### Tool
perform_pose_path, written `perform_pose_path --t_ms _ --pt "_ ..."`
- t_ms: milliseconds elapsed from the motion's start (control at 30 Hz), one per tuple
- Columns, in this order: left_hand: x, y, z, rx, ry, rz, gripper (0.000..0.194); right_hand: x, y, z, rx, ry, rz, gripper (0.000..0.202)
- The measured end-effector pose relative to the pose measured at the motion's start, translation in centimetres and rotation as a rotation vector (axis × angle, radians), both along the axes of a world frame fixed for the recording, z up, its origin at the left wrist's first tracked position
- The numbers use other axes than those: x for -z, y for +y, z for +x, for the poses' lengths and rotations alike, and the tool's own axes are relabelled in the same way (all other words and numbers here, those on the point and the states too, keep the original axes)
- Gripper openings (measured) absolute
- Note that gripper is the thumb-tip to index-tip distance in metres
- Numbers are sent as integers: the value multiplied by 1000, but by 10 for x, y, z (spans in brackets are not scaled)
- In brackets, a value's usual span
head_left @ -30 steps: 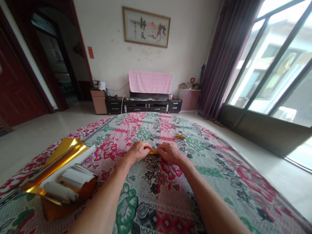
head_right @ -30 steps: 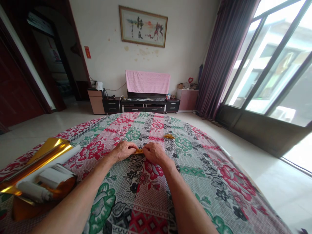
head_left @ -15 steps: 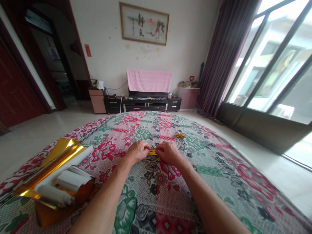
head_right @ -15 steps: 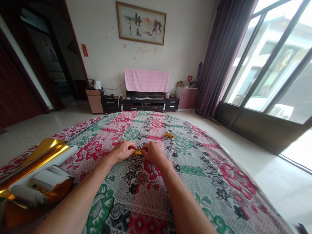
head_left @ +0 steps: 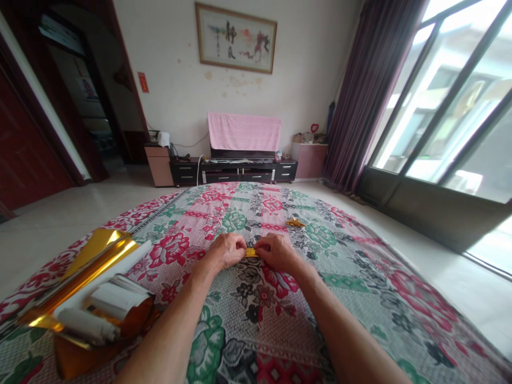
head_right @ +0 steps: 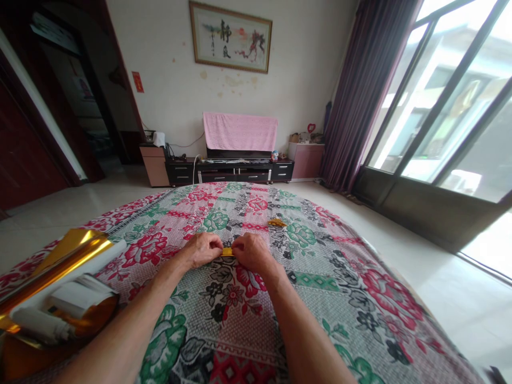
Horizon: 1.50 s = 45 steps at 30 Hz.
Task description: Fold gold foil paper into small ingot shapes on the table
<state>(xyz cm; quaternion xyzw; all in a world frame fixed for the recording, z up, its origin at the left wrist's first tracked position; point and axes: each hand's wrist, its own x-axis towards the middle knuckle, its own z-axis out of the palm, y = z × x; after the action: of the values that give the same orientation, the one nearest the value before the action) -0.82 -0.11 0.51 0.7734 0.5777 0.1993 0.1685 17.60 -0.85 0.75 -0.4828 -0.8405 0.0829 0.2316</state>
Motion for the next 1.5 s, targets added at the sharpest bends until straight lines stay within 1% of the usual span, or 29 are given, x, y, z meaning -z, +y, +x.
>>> perform_pose_path --t_ms 367,533,667,900,1033,1267,1500 --pt "-4 0 3 -27 66 21 20 -5 -3 -3 30 -34 -10 23" --pt "-7 -2 7 -58 93 16 21 -2 -2 -5 69 -73 31 24" --pt "-9 -4 9 -75 115 8 22 0 0 -5 71 -73 22 24" --pt "-7 -2 11 -103 153 37 23 2 2 -6 87 -60 21 22" --pt "-7 -3 11 -109 158 26 21 4 3 -4 96 -41 24 19" --pt "-8 -7 11 -101 118 21 18 8 4 2 73 1 58 18" --pt "-10 -10 12 -82 136 50 17 10 5 2 49 -3 92 18"
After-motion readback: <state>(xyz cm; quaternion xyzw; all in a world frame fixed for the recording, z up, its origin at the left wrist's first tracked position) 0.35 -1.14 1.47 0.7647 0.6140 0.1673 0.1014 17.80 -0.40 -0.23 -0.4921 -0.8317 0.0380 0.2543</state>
